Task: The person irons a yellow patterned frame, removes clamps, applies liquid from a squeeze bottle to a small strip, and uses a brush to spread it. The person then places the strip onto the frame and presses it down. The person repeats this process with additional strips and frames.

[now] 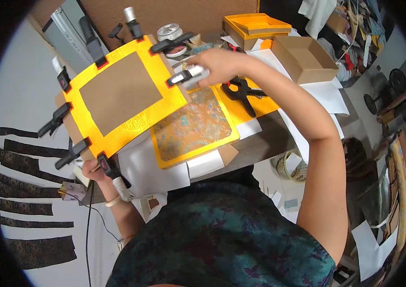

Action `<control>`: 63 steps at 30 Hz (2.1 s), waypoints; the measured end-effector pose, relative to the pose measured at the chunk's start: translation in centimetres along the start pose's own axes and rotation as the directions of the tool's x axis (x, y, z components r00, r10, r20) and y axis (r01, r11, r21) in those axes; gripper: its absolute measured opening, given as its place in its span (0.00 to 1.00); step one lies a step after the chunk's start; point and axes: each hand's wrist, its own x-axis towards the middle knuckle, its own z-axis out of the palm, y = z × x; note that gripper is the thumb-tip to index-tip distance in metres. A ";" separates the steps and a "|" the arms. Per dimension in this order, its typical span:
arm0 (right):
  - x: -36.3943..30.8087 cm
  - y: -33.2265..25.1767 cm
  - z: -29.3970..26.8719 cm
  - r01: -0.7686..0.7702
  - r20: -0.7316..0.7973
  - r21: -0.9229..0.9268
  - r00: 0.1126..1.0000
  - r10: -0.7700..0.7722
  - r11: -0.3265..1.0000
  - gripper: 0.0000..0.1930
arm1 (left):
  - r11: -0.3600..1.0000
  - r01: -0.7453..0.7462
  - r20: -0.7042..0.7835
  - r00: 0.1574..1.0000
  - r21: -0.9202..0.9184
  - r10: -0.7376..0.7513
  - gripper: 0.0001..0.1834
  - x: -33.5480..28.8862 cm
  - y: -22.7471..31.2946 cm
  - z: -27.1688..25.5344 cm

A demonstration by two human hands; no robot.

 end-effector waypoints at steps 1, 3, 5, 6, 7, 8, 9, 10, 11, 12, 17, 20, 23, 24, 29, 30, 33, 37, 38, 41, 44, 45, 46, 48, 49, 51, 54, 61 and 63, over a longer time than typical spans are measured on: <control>0.1 -0.9 0.8 -0.067 0.091 0.055 0.994 0.062 0.996 0.19 | 0.997 0.009 -0.018 1.000 0.076 -0.008 0.36 0.2 1.0 -0.6; -0.2 -2.3 2.5 -0.048 0.073 0.139 0.997 0.038 0.989 0.16 | 0.999 0.026 0.051 0.998 0.037 -0.028 0.42 1.3 2.7 -2.7; 0.1 -3.6 5.2 0.034 -0.037 0.222 0.999 -0.027 0.974 0.16 | 0.992 0.067 0.091 0.994 -0.110 -0.057 0.53 0.8 3.9 -6.1; -0.4 -4.3 6.4 0.043 -0.100 0.246 0.995 -0.019 0.968 0.16 | 0.989 0.064 0.190 0.981 -0.130 -0.038 0.61 1.7 2.1 -5.2; -0.4 -5.9 6.8 -0.021 -0.069 0.287 0.997 0.042 0.958 0.17 | 0.989 0.052 0.278 0.960 -0.135 -0.012 0.70 2.1 0.9 -3.7; -0.4 -6.6 8.0 0.027 -0.149 0.234 0.989 0.008 0.972 0.16 | 0.999 -0.047 0.448 0.892 -0.016 0.049 0.82 3.0 -2.3 1.8; 0.2 -7.6 9.2 0.054 -0.153 0.196 0.988 -0.024 0.979 0.16 | 0.982 -0.152 0.417 0.904 0.108 0.094 0.73 1.7 -4.9 2.9; 0.4 -8.3 10.0 0.070 -0.150 0.157 0.988 -0.047 0.985 0.17 | 0.944 -0.243 0.391 0.910 0.223 0.142 0.65 0.3 -6.8 3.2; 0.3 -9.0 10.1 0.036 -0.115 0.171 0.993 -0.016 0.985 0.17 | 0.931 -0.218 0.264 0.954 0.292 0.141 0.55 -0.2 -7.3 3.7; 0.2 -9.7 9.9 0.003 -0.074 0.180 0.997 0.010 0.984 0.17 | 0.915 -0.189 0.131 0.980 0.355 0.151 0.45 -0.6 -7.6 4.3; -0.6 -10.2 9.0 -0.153 0.034 0.143 0.988 0.150 0.978 0.18 | 0.904 -0.099 -0.327 0.911 0.415 0.250 0.27 2.1 -8.7 10.3; -1.7 -8.2 8.8 -0.329 0.044 -0.087 0.942 0.333 0.940 0.20 | 0.890 -0.161 -0.316 0.896 0.426 0.314 0.26 3.0 -8.4 11.2; -3.5 -3.2 7.9 -0.442 -0.153 -0.233 0.896 0.416 0.866 0.24 | 0.844 -0.218 -0.271 0.882 0.490 0.385 0.27 3.5 -7.6 9.8; -4.1 -1.6 7.3 -0.519 -0.206 -0.276 0.854 0.478 0.809 0.25 | 0.846 -0.219 -0.264 0.886 0.486 0.381 0.27 3.7 -7.4 9.2; -5.2 -1.1 5.1 -0.395 -0.148 -0.002 0.909 0.390 0.919 0.55 | 0.859 -0.217 -0.255 0.896 0.463 0.364 0.28 2.7 -7.1 9.1; -4.9 -2.5 4.3 -0.282 -0.025 0.283 0.953 0.301 0.917 0.55 | 0.861 -0.211 -0.261 0.896 0.463 0.359 0.28 2.5 -7.1 9.3; -1.9 -6.0 5.1 -0.251 0.069 0.461 0.966 0.248 0.851 0.46 | 0.868 -0.193 -0.198 0.929 0.457 0.312 0.29 2.3 -7.6 8.1; -0.4 -7.1 7.4 -0.391 0.059 0.339 0.917 0.396 0.855 0.40 | 0.879 -0.161 -0.194 0.943 0.450 0.272 0.30 1.8 -7.6 8.8; -0.3 -6.7 7.4 -0.415 0.016 0.273 0.904 0.427 0.868 0.40 | 0.873 -0.151 -0.196 0.943 0.463 0.267 0.30 1.8 -7.6 8.9; -1.3 -2.6 6.8 -0.447 -0.179 0.008 0.879 0.441 0.894 0.40 | 0.874 -0.145 -0.239 0.929 0.465 0.281 0.31 1.6 -7.1 8.2; -3.1 3.6 7.6 -0.457 -0.542 -0.389 0.816 0.202 0.800 0.41 | 0.887 -0.149 -0.253 0.926 0.438 0.281 0.31 1.8 -7.0 8.2; -3.1 4.0 7.3 -0.450 -0.625 -0.448 0.776 0.089 0.772 0.42 | 0.888 -0.156 -0.250 0.926 0.432 0.284 0.31 1.9 -6.8 8.2; -2.2 2.5 5.5 -0.359 -0.668 -0.402 0.744 -0.001 0.842 0.44 | 0.891 -0.148 -0.247 0.930 0.429 0.273 0.31 1.7 -6.5 8.2; -0.6 -0.3 1.8 -0.171 -0.608 -0.414 0.783 -0.132 0.894 0.44 | 0.900 -0.124 -0.240 0.940 0.418 0.241 0.31 1.1 -6.1 8.0; 0.1 -1.5 0.3 -0.079 -0.497 -0.448 0.850 -0.175 0.890 0.42 | 0.902 -0.098 -0.212 0.956 0.420 0.203 0.31 0.7 -5.8 7.3; 1.6 -1.3 0.0 -0.018 -0.142 -0.357 0.989 -0.035 0.934 0.39 | 0.907 -0.040 -0.148 0.983 0.420 0.111 0.32 0.3 -5.5 5.7; 2.5 -1.7 1.2 0.043 0.215 -0.287 0.976 0.020 0.957 0.20 | 0.863 0.020 -0.212 0.972 0.505 0.102 0.33 -0.8 -5.4 6.5; -3.0 6.2 2.2 -0.275 -0.099 -0.530 0.960 0.263 0.803 0.37 | 0.845 0.154 -0.346 0.937 0.512 0.039 0.32 -2.7 -4.4 6.3; -3.5 5.7 1.2 -0.420 -0.045 -0.641 0.856 0.515 0.642 0.57 | 0.836 0.191 -0.362 0.932 0.514 0.010 0.31 -3.5 -4.0 5.4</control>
